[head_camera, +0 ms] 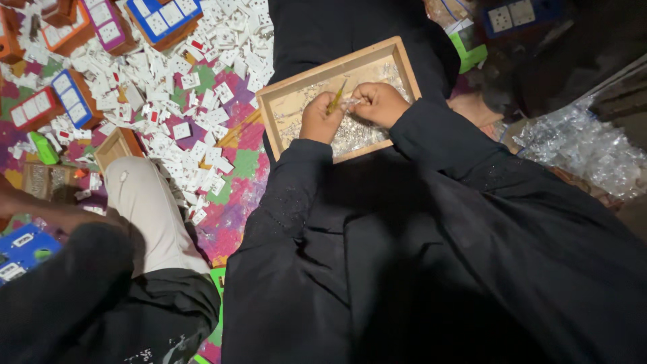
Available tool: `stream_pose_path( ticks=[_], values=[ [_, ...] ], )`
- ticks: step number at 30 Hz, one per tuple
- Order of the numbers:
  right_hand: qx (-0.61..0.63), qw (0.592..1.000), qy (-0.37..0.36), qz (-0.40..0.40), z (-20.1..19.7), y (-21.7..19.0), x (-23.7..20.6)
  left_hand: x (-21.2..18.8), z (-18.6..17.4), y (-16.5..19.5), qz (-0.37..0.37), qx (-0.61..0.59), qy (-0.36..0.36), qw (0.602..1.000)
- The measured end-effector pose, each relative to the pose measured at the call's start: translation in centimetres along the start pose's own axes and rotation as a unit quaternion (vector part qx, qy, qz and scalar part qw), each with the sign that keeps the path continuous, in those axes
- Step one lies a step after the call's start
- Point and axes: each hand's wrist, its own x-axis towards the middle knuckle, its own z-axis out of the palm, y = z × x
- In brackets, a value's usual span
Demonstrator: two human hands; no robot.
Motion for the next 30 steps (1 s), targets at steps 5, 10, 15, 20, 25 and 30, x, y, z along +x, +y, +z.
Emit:
stream_pose_path(
  ticks=[5, 10, 15, 20, 25, 30],
  values=[
    [0.034, 0.995, 0.012, 0.098, -0.2, 0.7, -0.1, -0.3, -0.1, -0.6, -0.012, 0.029, -0.023, 0.999],
    [0.122, 0.987, -0.014, 0.105, -0.4, 0.8, 0.0, 0.0, 0.0, -2.1, -0.079, -0.09, -0.046, 0.992],
    [0.006, 0.997, 0.002, 0.08, -0.4, 1.3, 0.0, -0.1, -0.1, -2.3, 0.001, 0.086, -0.004, 0.996],
    [-0.173, 0.984, -0.02, -0.026, -0.7, 1.4, 0.0, -0.2, -0.1, -1.2, 0.04, 0.292, 0.069, 0.953],
    [-0.152, 0.988, -0.002, 0.04, -0.7, 0.8, -0.2, -0.1, -0.2, -0.7, -0.031, 0.304, 0.072, 0.949],
    [-0.072, 0.995, 0.035, 0.059, -0.5, 0.2, -0.2, -0.2, -0.7, -0.8, 0.012, 0.245, 0.07, 0.967]
  ],
)
